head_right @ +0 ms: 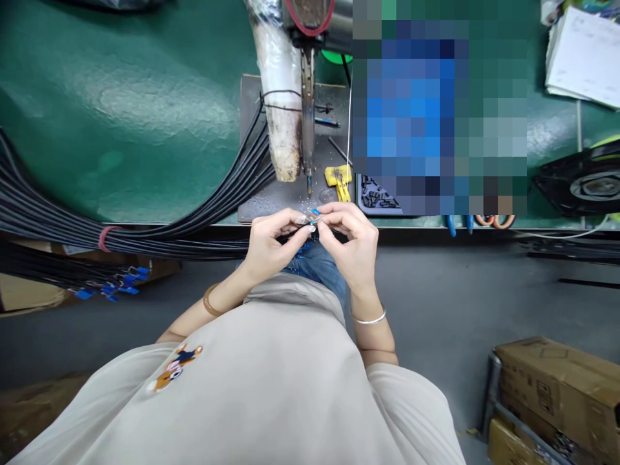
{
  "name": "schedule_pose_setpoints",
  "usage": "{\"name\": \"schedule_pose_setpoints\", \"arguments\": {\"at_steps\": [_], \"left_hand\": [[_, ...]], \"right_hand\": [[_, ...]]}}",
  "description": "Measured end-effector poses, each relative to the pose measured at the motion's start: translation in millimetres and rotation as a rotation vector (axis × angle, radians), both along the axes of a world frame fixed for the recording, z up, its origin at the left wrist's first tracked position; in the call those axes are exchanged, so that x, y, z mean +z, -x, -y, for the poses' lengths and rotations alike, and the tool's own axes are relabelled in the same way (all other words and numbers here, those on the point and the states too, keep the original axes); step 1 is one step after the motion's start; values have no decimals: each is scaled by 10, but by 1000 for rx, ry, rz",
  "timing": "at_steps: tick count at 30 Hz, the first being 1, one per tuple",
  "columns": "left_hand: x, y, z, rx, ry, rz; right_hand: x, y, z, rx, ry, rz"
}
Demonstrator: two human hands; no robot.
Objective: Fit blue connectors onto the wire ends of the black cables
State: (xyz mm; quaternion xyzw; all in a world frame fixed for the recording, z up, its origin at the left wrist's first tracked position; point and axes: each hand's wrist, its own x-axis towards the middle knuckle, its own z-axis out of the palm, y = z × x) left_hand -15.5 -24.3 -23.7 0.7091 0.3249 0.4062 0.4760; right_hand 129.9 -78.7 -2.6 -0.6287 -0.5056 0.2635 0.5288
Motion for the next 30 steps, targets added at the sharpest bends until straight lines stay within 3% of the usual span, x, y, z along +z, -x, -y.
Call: {"name": "schedule_pose_setpoints", "arguments": {"at_steps": [11,18,23,30], "left_hand": [[5,8,58,-50,292,166],[56,19,8,-103,590,336],[80,36,-42,-95,664,375],[126,-17,-72,-92,675,349]], "right_hand": [[-29,92,-1,-14,-3,-24],[-34,167,41,-71,-137,280],[-56,131,69,-119,-130,175],[-18,73,66,-200,-362,311]]}}
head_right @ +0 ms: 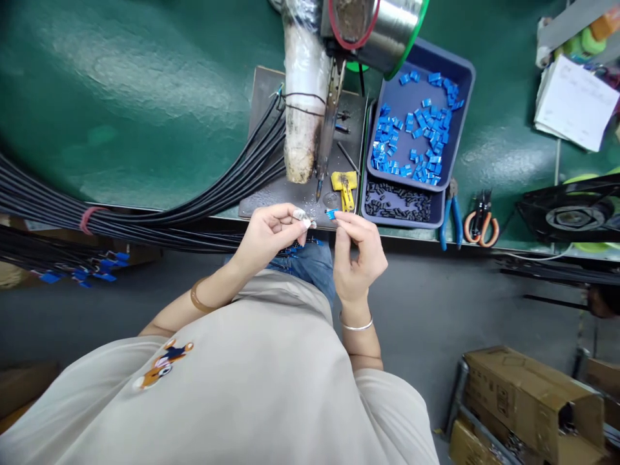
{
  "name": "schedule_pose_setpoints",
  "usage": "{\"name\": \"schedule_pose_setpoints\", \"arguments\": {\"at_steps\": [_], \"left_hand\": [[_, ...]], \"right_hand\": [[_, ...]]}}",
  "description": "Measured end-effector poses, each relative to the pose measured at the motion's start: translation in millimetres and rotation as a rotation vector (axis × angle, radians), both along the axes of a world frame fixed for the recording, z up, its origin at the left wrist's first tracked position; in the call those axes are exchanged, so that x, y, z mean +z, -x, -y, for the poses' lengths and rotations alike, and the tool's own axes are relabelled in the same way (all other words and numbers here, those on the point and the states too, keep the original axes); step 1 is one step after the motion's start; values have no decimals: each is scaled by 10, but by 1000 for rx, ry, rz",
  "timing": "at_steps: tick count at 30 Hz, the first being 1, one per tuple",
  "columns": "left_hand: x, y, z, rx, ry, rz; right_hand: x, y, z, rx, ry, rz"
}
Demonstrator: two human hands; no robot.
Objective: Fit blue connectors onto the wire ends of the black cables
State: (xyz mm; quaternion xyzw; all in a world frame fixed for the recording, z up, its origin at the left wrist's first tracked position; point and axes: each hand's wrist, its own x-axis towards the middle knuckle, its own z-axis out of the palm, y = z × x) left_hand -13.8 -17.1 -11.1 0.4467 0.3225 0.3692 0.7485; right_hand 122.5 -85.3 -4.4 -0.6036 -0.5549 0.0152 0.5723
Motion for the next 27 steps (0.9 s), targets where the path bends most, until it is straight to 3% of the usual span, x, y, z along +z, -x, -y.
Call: {"name": "schedule_pose_setpoints", "arguments": {"at_steps": [8,17,22,27], "left_hand": [[9,-33,-22,36,-42,15],[16,-78,-27,123,-79,-6],[34,-99,-22,157,-80,-51],[21,-102,-58,159,-121,-83]], "right_hand": [[21,26,-15,60,-45,195],[-34,28,-3,139,-7,85],[-74,0,-13,50,1,-26],[-82,-43,-50,76,75,97]]}}
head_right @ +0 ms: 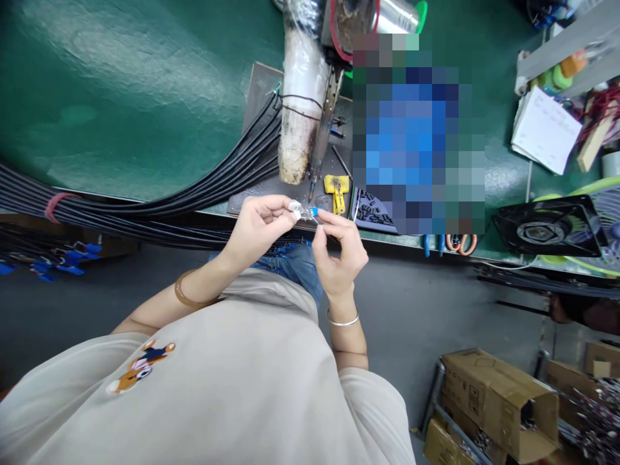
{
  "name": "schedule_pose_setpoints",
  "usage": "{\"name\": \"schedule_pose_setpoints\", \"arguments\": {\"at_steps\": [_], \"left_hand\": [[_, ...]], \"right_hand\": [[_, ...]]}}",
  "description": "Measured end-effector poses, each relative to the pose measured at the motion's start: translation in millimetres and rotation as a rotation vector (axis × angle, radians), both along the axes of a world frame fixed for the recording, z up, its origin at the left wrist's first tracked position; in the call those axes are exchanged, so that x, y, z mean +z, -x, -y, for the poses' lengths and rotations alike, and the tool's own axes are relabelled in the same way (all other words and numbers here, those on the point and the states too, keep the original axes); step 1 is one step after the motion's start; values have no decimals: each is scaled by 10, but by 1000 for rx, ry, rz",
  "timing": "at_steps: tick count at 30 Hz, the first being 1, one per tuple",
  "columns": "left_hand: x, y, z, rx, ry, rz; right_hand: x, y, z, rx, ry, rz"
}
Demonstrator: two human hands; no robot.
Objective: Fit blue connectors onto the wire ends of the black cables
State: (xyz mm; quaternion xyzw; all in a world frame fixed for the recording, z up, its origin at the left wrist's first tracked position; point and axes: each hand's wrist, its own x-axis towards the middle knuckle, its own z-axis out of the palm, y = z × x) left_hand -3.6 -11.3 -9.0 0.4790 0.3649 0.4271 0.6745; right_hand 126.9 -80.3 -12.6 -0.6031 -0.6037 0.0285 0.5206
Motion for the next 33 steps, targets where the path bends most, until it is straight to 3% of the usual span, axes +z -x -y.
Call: {"name": "schedule_pose_setpoints", "arguments": {"at_steps": [12,33], "left_hand": [[-29,-52,-81,34,-68,-7],[3,-101,-104,95,-113,-8]], "right_hand": [[-19,-27,-83,-4,-118,313],[-29,-60,-186,-13,-166,391]]}}
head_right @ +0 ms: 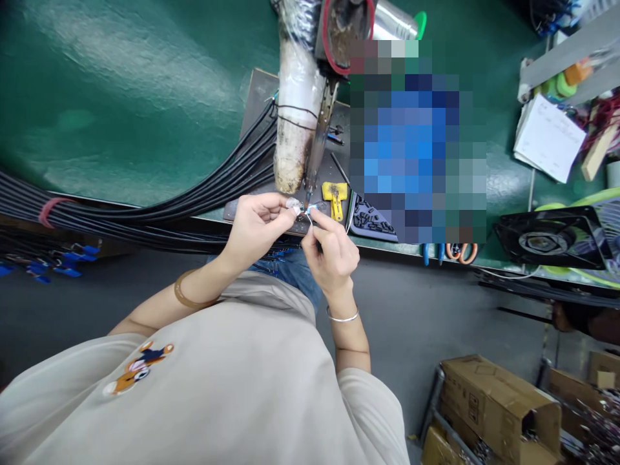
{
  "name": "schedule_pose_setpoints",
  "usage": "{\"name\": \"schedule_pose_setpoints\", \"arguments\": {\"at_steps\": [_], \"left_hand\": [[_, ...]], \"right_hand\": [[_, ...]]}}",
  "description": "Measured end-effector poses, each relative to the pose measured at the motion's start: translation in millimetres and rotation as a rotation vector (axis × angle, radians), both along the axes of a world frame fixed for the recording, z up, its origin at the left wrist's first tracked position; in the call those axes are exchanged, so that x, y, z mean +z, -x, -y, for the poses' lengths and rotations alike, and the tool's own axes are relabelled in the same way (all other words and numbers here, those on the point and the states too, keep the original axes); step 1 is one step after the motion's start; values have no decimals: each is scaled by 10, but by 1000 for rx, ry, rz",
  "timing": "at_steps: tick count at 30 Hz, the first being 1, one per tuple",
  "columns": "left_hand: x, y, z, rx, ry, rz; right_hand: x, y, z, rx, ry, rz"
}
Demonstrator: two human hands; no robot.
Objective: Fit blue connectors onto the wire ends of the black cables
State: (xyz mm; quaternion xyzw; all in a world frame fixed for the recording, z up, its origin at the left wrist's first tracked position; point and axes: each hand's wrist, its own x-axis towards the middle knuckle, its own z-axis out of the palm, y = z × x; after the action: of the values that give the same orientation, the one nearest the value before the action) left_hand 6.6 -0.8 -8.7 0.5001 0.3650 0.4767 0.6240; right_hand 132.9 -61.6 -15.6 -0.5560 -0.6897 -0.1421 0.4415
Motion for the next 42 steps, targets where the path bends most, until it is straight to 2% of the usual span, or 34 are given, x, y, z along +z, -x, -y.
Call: {"name": "schedule_pose_setpoints", "arguments": {"at_steps": [13,27,36,42], "left_hand": [[58,5,18,40,-36,-32],[-60,14,54,-1,-44,-130],[18,24,46,30,-68,-153],[-3,28,69,6,-65,-176]], "right_hand": [[44,22,-15,-8,-31,8],[45,18,-4,-6,63,-90],[104,45,-5,20,74,-105],[102,42,27,28,72,-61]]}}
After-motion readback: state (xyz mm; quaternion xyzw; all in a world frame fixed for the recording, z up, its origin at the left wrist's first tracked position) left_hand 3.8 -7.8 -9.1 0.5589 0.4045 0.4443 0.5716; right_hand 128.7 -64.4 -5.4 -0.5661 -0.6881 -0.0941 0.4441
